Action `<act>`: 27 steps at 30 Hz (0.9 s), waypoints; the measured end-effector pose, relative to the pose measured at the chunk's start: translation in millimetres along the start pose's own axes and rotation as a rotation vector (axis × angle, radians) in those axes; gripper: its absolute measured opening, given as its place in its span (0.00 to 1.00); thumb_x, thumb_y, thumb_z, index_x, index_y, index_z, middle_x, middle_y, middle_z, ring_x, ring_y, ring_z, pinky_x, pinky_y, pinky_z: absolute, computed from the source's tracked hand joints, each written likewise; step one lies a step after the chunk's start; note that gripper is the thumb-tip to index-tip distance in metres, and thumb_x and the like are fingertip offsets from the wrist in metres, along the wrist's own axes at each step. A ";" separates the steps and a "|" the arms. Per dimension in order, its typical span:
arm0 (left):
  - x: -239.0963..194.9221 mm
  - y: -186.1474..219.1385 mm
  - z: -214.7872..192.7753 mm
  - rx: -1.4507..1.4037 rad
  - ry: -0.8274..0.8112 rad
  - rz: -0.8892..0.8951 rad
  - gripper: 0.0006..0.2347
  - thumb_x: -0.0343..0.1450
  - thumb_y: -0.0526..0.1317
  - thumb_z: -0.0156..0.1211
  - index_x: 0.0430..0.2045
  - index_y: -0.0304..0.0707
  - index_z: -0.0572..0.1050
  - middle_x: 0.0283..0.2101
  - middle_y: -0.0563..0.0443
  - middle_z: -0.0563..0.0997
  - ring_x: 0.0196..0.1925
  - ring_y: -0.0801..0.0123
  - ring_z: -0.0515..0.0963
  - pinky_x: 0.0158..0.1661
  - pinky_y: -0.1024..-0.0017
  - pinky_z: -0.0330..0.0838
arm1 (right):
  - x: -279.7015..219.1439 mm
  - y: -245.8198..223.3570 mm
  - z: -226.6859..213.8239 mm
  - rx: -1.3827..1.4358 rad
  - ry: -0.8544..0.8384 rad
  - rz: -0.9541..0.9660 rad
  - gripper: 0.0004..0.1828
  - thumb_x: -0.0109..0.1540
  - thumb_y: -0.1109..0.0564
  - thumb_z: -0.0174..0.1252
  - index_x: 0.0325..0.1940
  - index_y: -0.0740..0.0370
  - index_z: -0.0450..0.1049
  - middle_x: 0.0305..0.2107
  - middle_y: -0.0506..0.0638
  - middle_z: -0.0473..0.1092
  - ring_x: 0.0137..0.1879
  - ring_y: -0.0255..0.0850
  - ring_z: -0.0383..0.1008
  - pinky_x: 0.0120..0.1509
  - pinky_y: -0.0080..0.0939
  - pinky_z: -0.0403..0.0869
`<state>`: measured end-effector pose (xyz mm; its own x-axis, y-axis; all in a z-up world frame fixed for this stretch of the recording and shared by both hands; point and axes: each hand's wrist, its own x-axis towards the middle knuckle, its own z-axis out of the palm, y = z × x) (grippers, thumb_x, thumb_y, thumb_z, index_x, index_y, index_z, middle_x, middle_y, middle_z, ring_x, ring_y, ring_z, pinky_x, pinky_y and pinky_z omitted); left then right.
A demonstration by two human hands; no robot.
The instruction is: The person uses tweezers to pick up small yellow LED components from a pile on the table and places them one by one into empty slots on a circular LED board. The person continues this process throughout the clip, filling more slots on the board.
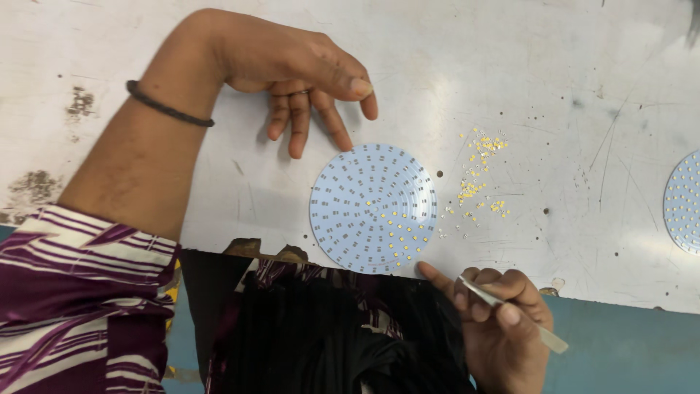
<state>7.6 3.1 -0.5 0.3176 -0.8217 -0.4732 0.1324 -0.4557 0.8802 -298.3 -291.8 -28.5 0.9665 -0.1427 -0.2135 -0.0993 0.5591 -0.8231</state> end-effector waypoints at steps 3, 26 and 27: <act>0.1 4.8 2.1 -0.001 0.020 -0.009 0.34 0.65 0.62 0.55 0.56 0.30 0.72 0.44 0.22 0.86 0.20 0.54 0.89 0.11 0.71 0.77 | 3.6 0.3 4.6 0.112 -0.014 0.075 0.10 0.63 0.54 0.66 0.39 0.63 0.75 0.27 0.48 0.69 0.41 0.43 0.72 0.70 0.89 0.55; 2.9 -5.3 -8.4 0.005 -0.004 0.014 0.32 0.66 0.59 0.53 0.57 0.30 0.71 0.49 0.27 0.82 0.18 0.58 0.90 0.10 0.73 0.77 | 16.9 3.2 -39.1 -0.936 0.277 -0.438 0.04 0.62 0.68 0.62 0.40 0.72 0.75 0.29 0.51 0.72 0.34 0.32 0.68 0.41 0.30 0.66; 2.7 -6.4 -8.7 0.020 0.006 -0.009 0.32 0.66 0.59 0.54 0.57 0.31 0.71 0.48 0.26 0.83 0.18 0.57 0.89 0.10 0.72 0.77 | 19.3 1.7 -37.3 -1.017 0.284 -0.429 0.04 0.62 0.67 0.62 0.40 0.72 0.76 0.28 0.49 0.71 0.33 0.30 0.66 0.39 0.29 0.65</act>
<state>15.8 6.8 -7.1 0.3217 -0.8156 -0.4809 0.1161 -0.4701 0.8750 -288.6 -324.1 -53.7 0.8915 -0.4141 0.1839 -0.0442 -0.4834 -0.8743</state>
